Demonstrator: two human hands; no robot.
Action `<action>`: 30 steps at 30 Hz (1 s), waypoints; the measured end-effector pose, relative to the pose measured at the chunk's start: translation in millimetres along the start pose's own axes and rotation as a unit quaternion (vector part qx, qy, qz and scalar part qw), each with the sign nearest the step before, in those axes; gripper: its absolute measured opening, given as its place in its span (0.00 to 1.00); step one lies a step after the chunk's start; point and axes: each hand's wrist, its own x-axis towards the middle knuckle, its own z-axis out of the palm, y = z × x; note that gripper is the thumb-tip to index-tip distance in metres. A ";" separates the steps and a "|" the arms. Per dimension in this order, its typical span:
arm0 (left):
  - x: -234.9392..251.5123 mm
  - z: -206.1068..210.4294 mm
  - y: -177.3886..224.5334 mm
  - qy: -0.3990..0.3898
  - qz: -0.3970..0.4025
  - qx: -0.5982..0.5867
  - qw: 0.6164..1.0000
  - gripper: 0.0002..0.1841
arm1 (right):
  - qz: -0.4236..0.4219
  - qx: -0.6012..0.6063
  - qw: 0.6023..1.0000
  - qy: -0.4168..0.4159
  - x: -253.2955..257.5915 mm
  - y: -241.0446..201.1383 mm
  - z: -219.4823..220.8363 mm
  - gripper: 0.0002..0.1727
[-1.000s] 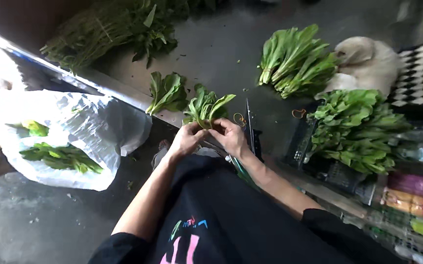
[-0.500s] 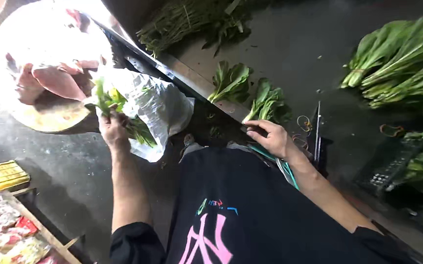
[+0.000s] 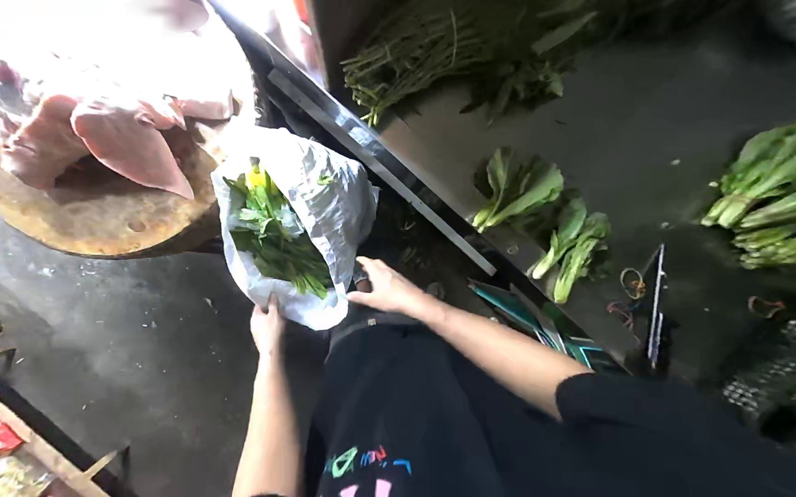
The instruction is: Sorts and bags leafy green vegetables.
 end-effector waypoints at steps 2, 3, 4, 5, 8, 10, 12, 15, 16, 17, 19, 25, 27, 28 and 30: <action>-3.4 19.0 -0.5 0.038 -0.026 -0.131 0.990 0.24 | 0.035 0.017 0.999 0.012 35.6 -28.1 18.2 0.59; -7.0 20.7 6.5 0.051 -0.030 -0.194 0.979 0.24 | 0.060 0.039 0.997 0.012 51.8 -36.0 22.7 0.56; -10.7 17.4 15.4 0.052 -0.034 -0.243 0.968 0.24 | 0.081 0.057 0.995 0.004 65.0 -40.4 25.4 0.49; -12.5 10.0 25.1 0.042 -0.034 -0.275 0.960 0.25 | 0.084 0.063 0.994 -0.010 74.6 -42.6 25.8 0.40; -12.1 -25.1 54.0 -0.010 -0.036 -0.336 0.941 0.31 | 0.019 0.021 0.999 -0.026 60.1 -55.6 -3.0 0.26; -14.9 -51.5 75.8 -0.020 -0.038 -0.411 0.911 0.30 | -0.002 0.075 0.997 0.035 32.1 -55.7 -35.8 0.23; -15.7 -76.3 97.4 -0.021 -0.033 -0.489 0.871 0.28 | -0.003 0.146 0.981 0.130 11.9 -53.2 -72.8 0.25; -28.7 -88.7 127.1 -0.034 -0.008 -0.537 0.843 0.24 | -0.006 0.126 0.960 0.250 -3.9 -55.2 -117.8 0.29; -40.4 -89.2 134.1 -0.041 0.003 -0.525 0.850 0.23 | -0.012 0.113 0.954 0.278 -12.0 -52.3 -120.8 0.29; -51.6 -89.1 134.1 -0.048 0.009 -0.511 0.858 0.22 | -0.009 0.103 0.950 0.295 -22.2 -43.5 -117.3 0.29; -63.5 -87.4 118.2 -0.061 0.011 -0.497 0.866 0.20 | 0.034 0.123 0.946 0.299 -42.5 -21.1 -99.8 0.26; 1.7 -97.9 166.7 -0.025 0.045 -0.459 0.887 0.20 | -0.012 0.141 0.935 0.324 12.6 -81.1 -117.4 0.26; 25.3 -113.0 167.0 -0.032 0.095 -0.453 0.886 0.19 | -0.035 0.181 0.924 0.334 33.8 -101.3 -119.8 0.24; 36.4 -119.4 151.4 -0.053 0.122 -0.450 0.883 0.19 | -0.043 0.211 0.915 0.340 38.4 -97.3 -115.6 0.24; 48.0 -119.7 117.4 -0.092 0.150 -0.441 0.880 0.19 | -0.057 0.228 0.901 0.365 34.4 -76.3 -106.7 0.22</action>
